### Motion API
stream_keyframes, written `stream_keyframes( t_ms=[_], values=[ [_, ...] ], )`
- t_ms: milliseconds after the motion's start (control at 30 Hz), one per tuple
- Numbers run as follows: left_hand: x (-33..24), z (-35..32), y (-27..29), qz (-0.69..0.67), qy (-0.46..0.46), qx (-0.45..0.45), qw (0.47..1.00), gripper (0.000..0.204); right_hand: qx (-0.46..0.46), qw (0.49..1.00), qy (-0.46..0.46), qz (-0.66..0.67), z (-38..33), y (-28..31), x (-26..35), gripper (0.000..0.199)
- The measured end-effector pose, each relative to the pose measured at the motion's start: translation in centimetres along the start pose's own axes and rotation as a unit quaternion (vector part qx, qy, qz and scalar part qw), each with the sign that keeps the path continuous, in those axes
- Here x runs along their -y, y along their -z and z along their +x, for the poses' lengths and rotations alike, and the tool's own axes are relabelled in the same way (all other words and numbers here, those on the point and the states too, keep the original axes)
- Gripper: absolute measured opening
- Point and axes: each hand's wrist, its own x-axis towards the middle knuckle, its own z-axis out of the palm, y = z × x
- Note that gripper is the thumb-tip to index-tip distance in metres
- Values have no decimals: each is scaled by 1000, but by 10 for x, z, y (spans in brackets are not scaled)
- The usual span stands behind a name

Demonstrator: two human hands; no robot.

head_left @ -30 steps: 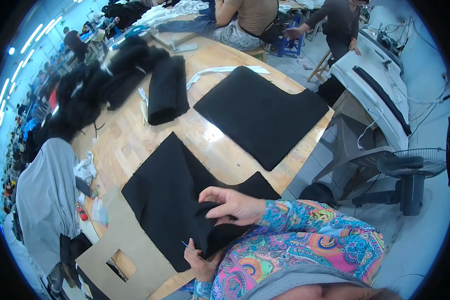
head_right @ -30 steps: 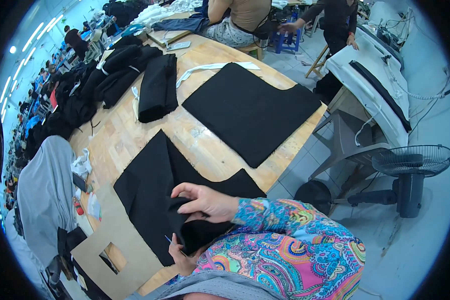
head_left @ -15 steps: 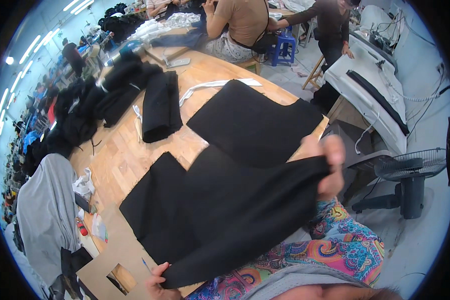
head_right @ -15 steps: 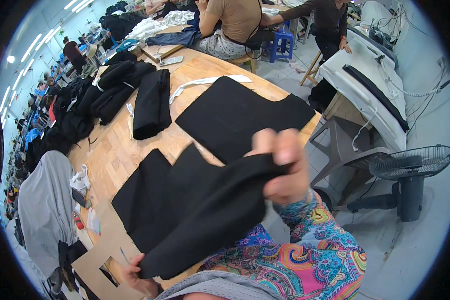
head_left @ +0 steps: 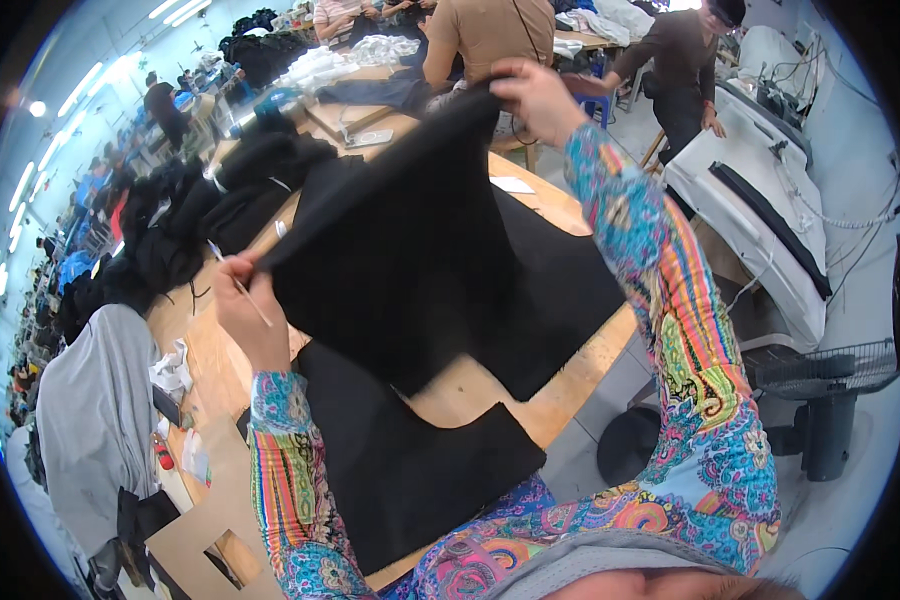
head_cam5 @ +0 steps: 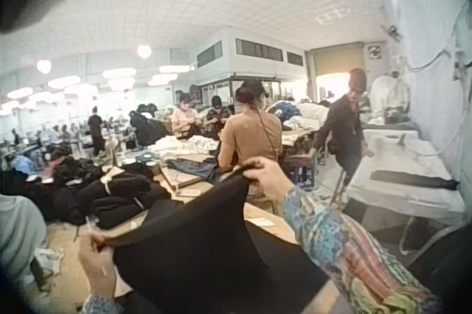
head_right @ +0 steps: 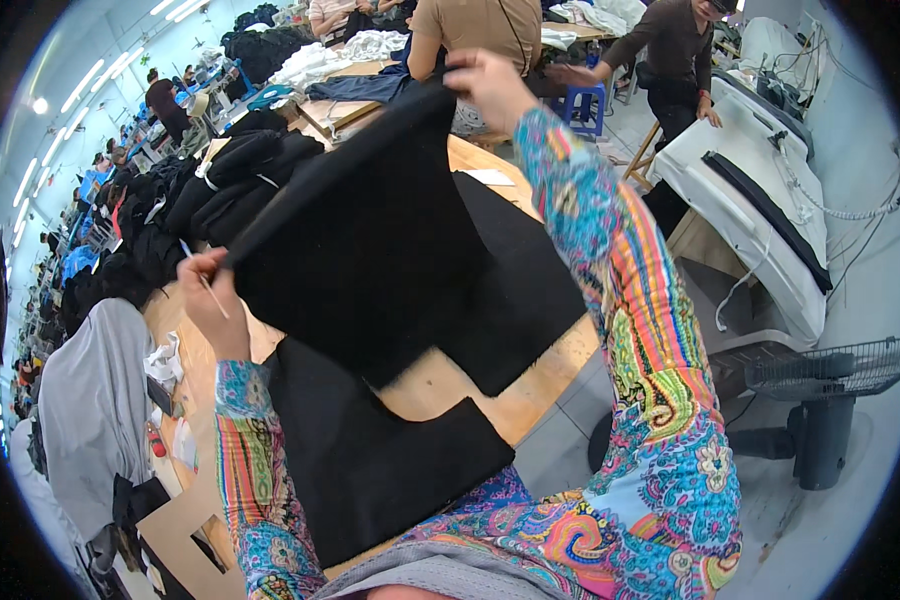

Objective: The person uses a cardboard template to mark shapes onto black fabric. They place the template on the fabric, trace the outline with a white marking tool, and then remove the template to reveal the marked shape. This process is repeated multiple times on different sections of the fabric.

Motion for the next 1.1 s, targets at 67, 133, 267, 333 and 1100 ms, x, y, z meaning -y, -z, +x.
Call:
stream_keyframes(
  t_ms=[67,133,267,333,1100],
  values=[
    [-26,18,-1,-30,-30,-23,999,13,45,994,98,21,38,6,12,31],
    [-44,9,-24,-62,-57,-4,996,13,69,990,125,-1,51,53,48,32],
    [-42,-41,-48,-64,-64,119,989,14,18,986,52,-159,15,95,42,39],
    [-23,-74,-61,-50,-84,182,978,17,8,964,25,-265,-1,123,3,43],
    [-10,-280,-101,-25,-169,443,880,9,-250,834,-230,-435,-217,274,-190,62]
  ],
)
